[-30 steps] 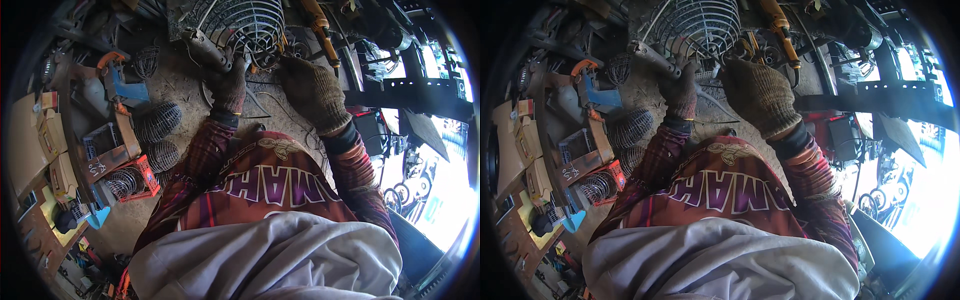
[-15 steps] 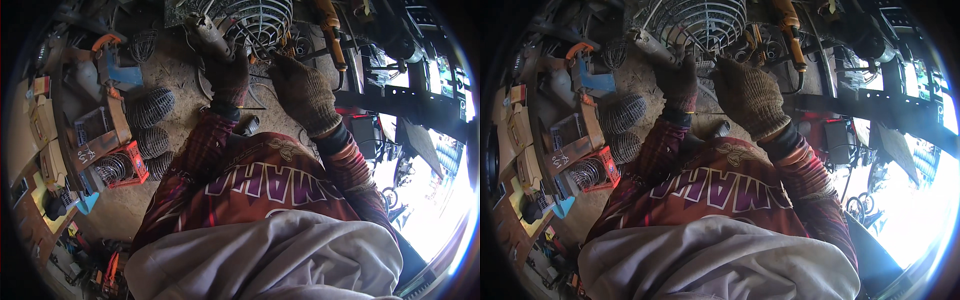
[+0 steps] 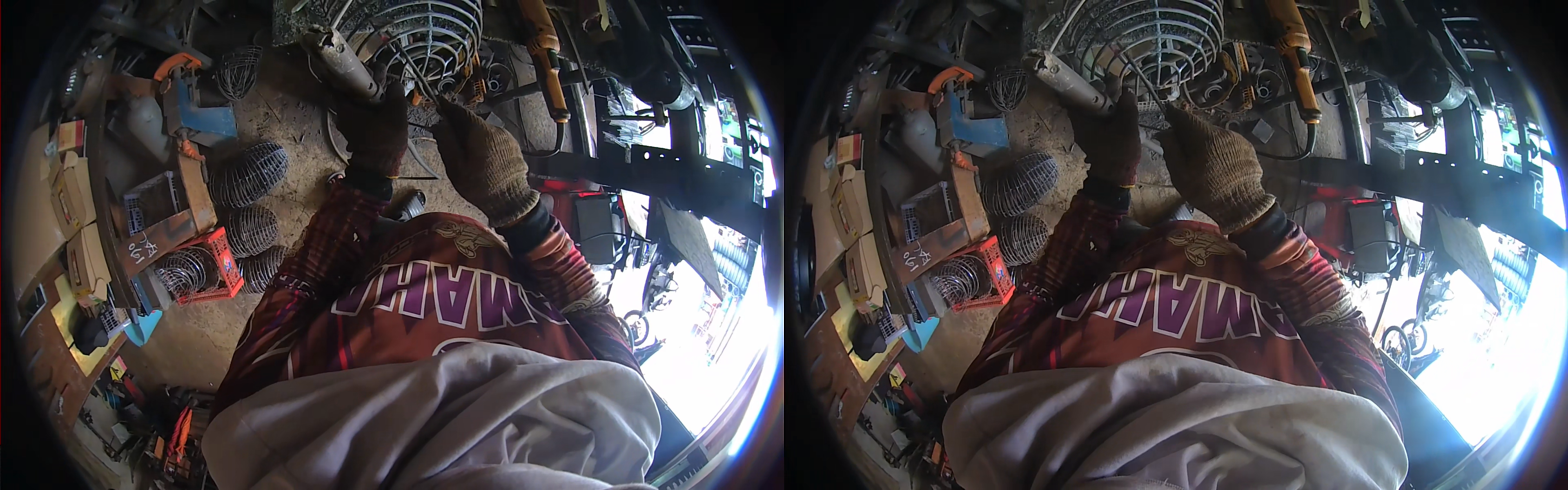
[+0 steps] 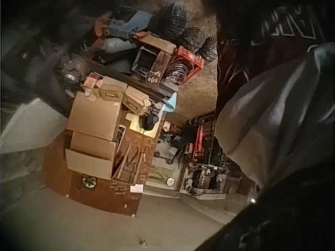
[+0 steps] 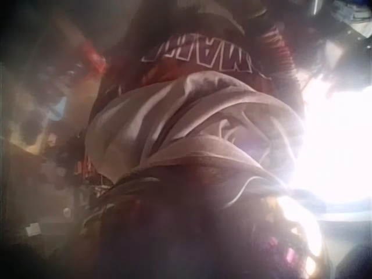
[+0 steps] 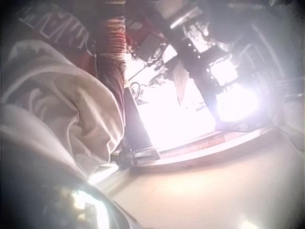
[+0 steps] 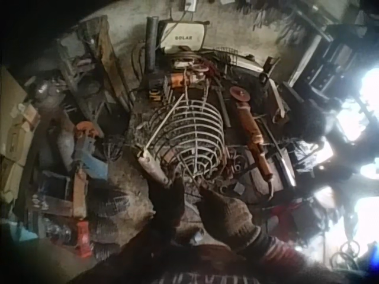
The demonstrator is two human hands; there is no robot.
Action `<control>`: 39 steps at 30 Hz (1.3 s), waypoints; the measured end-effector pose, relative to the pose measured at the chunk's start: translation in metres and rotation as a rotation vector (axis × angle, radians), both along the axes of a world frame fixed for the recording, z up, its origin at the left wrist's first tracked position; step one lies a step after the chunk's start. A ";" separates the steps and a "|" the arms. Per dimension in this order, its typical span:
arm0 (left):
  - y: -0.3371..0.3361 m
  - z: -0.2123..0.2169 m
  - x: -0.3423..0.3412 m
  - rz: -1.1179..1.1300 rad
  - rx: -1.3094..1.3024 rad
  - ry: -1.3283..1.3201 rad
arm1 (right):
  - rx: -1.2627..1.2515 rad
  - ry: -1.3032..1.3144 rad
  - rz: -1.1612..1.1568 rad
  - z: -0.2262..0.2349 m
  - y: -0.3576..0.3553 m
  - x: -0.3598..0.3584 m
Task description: The person uses a welding tool to join metal bars on a circular frame and then uses an angle grinder to smooth the surface of the metal structure.
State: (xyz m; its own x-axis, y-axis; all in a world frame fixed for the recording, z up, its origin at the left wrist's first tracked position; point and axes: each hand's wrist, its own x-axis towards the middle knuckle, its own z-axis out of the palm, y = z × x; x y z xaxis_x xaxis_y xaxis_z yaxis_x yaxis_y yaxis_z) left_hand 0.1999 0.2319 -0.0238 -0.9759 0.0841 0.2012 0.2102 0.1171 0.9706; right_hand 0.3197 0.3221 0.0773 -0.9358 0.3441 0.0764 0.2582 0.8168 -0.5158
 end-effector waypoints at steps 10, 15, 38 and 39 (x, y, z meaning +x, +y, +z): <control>-0.003 0.002 -0.003 -0.127 0.265 -0.020 | -0.064 -0.023 -0.036 -0.001 0.004 0.002; -0.010 -0.012 -0.010 -0.108 0.234 0.072 | -0.117 -0.061 -0.036 0.007 -0.001 -0.001; -0.014 -0.018 -0.005 -0.121 0.398 -0.007 | -0.095 0.036 0.021 -0.007 0.007 0.001; -0.018 -0.015 -0.002 -0.129 0.422 -0.084 | -0.104 0.026 0.018 -0.007 0.007 0.001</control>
State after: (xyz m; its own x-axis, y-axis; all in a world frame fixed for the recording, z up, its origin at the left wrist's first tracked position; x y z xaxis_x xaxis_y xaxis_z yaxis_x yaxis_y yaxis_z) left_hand 0.1981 0.2135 -0.0385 -0.9772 0.1336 0.1649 0.1158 -0.3153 0.9419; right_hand 0.3210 0.3296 0.0708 -0.9401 0.3346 0.0656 0.2294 0.7630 -0.6043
